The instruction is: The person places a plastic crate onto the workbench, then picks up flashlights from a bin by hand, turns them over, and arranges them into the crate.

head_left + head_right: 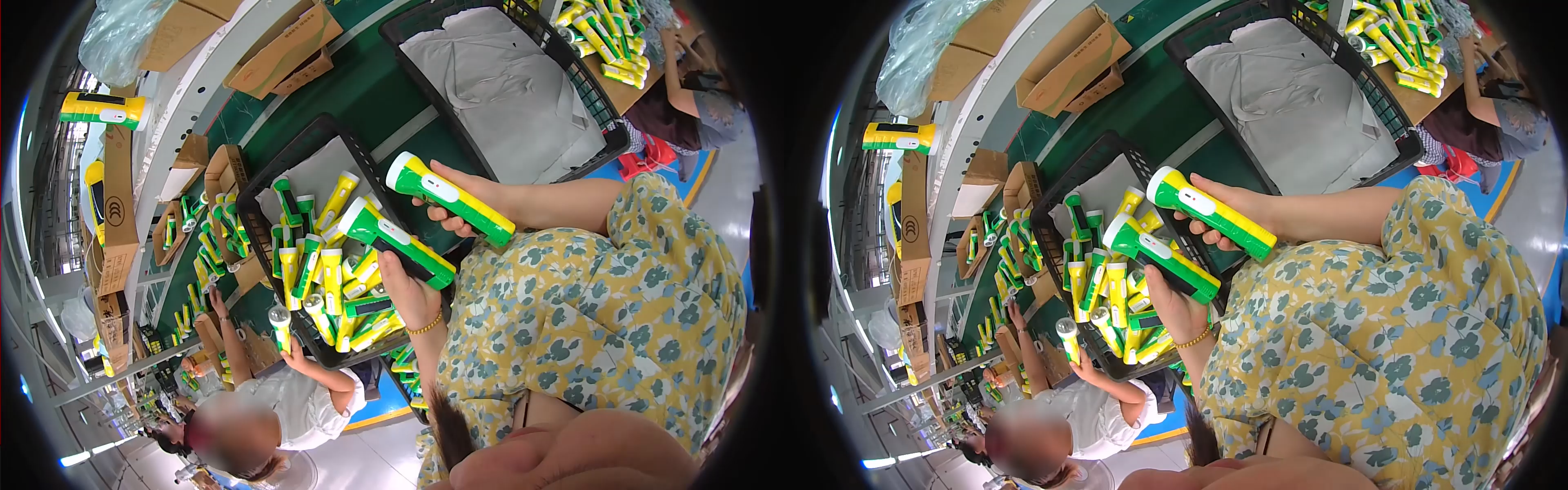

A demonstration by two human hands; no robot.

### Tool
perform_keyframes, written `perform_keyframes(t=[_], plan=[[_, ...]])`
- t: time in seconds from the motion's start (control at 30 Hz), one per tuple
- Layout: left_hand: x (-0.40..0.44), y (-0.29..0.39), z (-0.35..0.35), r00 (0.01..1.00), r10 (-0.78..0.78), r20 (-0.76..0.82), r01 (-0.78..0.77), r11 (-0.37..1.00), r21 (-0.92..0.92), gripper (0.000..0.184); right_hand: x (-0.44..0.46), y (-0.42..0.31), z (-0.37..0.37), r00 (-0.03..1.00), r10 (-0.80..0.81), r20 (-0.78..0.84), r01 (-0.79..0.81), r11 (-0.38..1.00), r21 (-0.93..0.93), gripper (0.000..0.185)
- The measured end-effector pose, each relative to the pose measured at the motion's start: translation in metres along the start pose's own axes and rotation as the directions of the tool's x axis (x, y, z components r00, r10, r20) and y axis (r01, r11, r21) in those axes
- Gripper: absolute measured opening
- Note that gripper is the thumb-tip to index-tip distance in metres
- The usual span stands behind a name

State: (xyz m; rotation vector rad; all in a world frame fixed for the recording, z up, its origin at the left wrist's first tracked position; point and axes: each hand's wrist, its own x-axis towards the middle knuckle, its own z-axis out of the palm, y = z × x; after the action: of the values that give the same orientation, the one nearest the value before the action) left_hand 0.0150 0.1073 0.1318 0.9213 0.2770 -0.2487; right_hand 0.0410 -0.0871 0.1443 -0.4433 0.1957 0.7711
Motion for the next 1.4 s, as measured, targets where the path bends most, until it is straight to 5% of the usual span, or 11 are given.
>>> perform_keyframes(t=[0.13, 0.2, 0.33, 0.53, 0.97, 1.17, 1.23, 1.4], plan=[[-0.007, 0.008, 0.011, 1.000, 0.005, 0.014, -0.005, 1.000, -0.012, 0.030, 0.002, 0.002, 0.004, 0.991, 0.003, -0.135, 0.004, 0.999, 0.047, 0.060], [-0.010, 0.008, 0.012, 0.999, -0.028, 0.034, 0.029, 0.999, -0.036, 0.030, 0.007, 0.005, -0.010, 0.996, -0.010, 0.092, -0.007, 0.983, 0.183, 0.059], [-0.008, 0.005, -0.002, 0.990, -0.034, 0.136, 0.044, 0.997, -0.070, 0.033, 0.010, 0.007, -0.016, 0.957, 0.018, 0.288, -0.131, 0.917, 0.376, 0.059], [-0.010, 0.008, 0.005, 0.990, -0.004, 0.141, 0.013, 0.998, -0.060, 0.034, 0.008, 0.008, -0.016, 0.985, -0.032, 0.168, -0.012, 0.966, 0.258, 0.056], [-0.015, 0.011, 0.011, 0.995, -0.001, 0.097, 0.006, 0.999, -0.054, 0.034, 0.007, 0.006, -0.011, 0.974, -0.029, 0.223, -0.036, 0.959, 0.281, 0.057], [-0.015, 0.009, 0.008, 0.991, -0.003, 0.133, 0.013, 0.998, -0.068, 0.034, 0.004, 0.010, -0.011, 0.970, -0.120, 0.214, 0.083, 0.981, 0.175, 0.066], [-0.015, 0.009, 0.008, 0.993, -0.003, 0.121, 0.009, 0.999, -0.051, 0.033, 0.002, 0.011, -0.008, 0.972, -0.202, 0.117, 0.209, 0.976, -0.055, 0.061], [-0.017, 0.009, 0.009, 0.995, -0.014, 0.102, 0.019, 0.998, -0.053, 0.033, -0.008, 0.007, 0.009, 0.935, -0.341, 0.099, 0.355, 0.890, -0.286, 0.053]])
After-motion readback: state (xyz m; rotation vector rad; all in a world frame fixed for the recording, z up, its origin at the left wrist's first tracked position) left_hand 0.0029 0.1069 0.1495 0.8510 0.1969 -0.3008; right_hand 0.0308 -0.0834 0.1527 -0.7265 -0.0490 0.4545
